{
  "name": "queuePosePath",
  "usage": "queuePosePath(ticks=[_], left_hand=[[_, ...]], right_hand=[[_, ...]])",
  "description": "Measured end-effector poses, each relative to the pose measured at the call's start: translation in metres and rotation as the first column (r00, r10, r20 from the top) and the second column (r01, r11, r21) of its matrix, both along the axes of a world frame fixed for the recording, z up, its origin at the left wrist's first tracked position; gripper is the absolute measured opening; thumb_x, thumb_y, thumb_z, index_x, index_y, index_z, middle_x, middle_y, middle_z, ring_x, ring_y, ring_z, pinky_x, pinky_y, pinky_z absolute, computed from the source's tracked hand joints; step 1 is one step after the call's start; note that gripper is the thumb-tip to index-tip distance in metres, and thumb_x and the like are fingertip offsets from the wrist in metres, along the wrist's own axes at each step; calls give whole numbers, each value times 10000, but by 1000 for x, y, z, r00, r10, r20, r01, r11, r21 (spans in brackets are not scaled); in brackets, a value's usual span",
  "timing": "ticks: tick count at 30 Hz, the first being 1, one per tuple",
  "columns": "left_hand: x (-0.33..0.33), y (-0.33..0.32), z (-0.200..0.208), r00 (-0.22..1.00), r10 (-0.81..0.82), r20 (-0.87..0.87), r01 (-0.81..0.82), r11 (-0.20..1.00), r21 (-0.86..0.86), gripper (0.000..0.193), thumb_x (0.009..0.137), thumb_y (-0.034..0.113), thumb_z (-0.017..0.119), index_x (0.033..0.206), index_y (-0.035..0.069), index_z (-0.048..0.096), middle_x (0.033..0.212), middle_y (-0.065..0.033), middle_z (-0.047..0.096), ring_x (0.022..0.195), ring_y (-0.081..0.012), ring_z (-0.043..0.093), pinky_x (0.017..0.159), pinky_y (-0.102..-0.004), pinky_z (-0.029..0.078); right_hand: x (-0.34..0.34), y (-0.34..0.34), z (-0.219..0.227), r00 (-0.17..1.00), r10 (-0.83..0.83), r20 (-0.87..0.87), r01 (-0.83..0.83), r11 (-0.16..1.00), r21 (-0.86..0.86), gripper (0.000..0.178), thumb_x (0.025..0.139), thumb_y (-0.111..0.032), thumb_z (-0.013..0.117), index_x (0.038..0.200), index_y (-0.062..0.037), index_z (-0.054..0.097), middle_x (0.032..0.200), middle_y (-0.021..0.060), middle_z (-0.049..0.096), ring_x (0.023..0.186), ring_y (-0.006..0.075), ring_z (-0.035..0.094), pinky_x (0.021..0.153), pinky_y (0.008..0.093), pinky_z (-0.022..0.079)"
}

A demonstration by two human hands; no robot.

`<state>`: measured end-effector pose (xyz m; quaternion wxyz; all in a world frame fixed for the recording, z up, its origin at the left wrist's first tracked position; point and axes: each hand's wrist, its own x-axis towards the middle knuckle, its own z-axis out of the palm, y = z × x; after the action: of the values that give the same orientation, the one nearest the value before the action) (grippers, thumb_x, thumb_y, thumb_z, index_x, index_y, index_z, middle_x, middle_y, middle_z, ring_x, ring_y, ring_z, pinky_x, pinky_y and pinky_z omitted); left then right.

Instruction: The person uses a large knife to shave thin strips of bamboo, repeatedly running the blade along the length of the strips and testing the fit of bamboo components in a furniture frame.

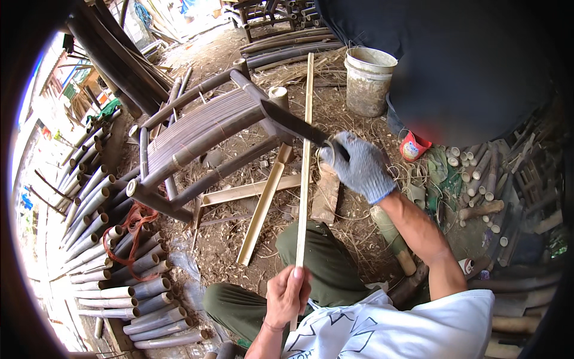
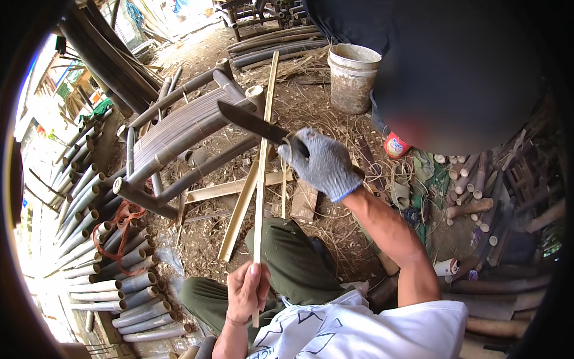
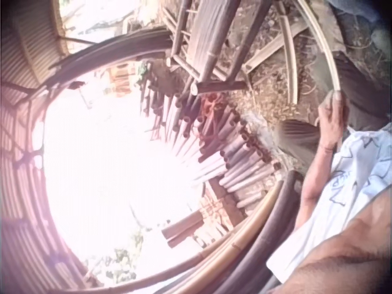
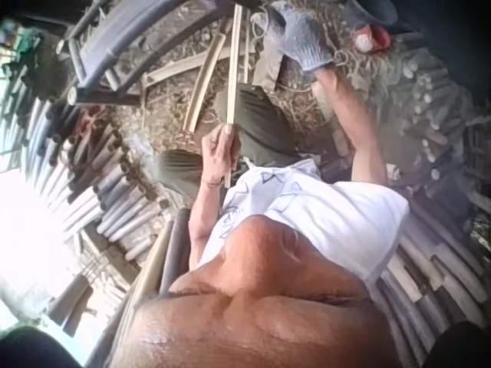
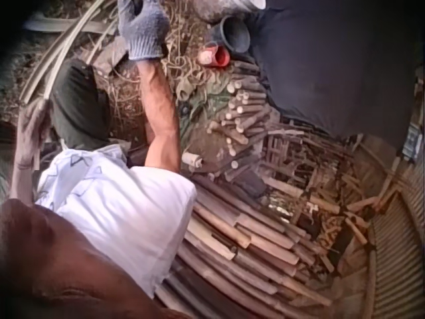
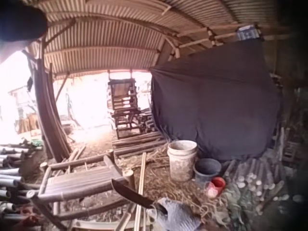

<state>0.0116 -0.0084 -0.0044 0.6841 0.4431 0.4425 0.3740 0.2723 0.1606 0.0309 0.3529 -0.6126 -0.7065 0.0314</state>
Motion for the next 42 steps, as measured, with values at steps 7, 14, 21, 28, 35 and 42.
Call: queuePosePath(ticks=[7,14,21,28,35,42], left_hand=[[-44,-62,-25,995,-69,-71,68,998,-12,421,1062,331,511,880,-31,627,528,-18,529,394,-58,439,373,-225,302],[-46,-65,-48,956,79,-284,-27,983,183,402,1046,316,538,1047,-62,675,615,16,546,524,-40,487,471,-209,350],[-41,-39,-29,994,-80,76,91,982,-164,404,1022,282,605,1259,-46,601,744,-8,599,637,-102,591,552,-245,471],[-10,62,-7,940,319,-118,-290,933,215,364,1015,216,619,1285,-29,624,748,-9,623,568,-39,510,478,-191,380],[-9,82,-19,893,436,-108,-353,830,433,286,1018,131,612,1253,-26,650,812,51,602,638,-5,449,528,-182,339],[-7,50,-7,895,413,-168,-353,886,300,248,988,79,621,1193,-59,638,798,-45,559,741,-92,517,654,-237,432]], right_hand=[[50,32,12,995,-100,-20,101,990,94,511,1004,-535,506,900,-47,620,665,156,571,619,319,594,583,430,441],[33,27,10,294,54,-954,-257,966,-24,355,928,-393,679,912,-38,663,567,-1,508,456,96,523,442,281,492],[-12,39,19,317,-32,-948,-245,963,-114,251,915,-330,710,899,-81,681,680,-1,586,541,80,519,488,266,440],[-44,-8,-17,973,231,12,-229,955,187,433,962,-508,588,873,-84,587,699,124,589,632,305,633,585,435,501],[-70,-49,-31,910,340,235,-342,939,-33,592,903,-644,586,858,-55,633,779,157,653,708,318,687,621,438,543],[-60,-23,-32,947,263,185,-269,963,12,594,905,-670,565,800,-86,596,694,130,642,629,314,677,564,424,540]])
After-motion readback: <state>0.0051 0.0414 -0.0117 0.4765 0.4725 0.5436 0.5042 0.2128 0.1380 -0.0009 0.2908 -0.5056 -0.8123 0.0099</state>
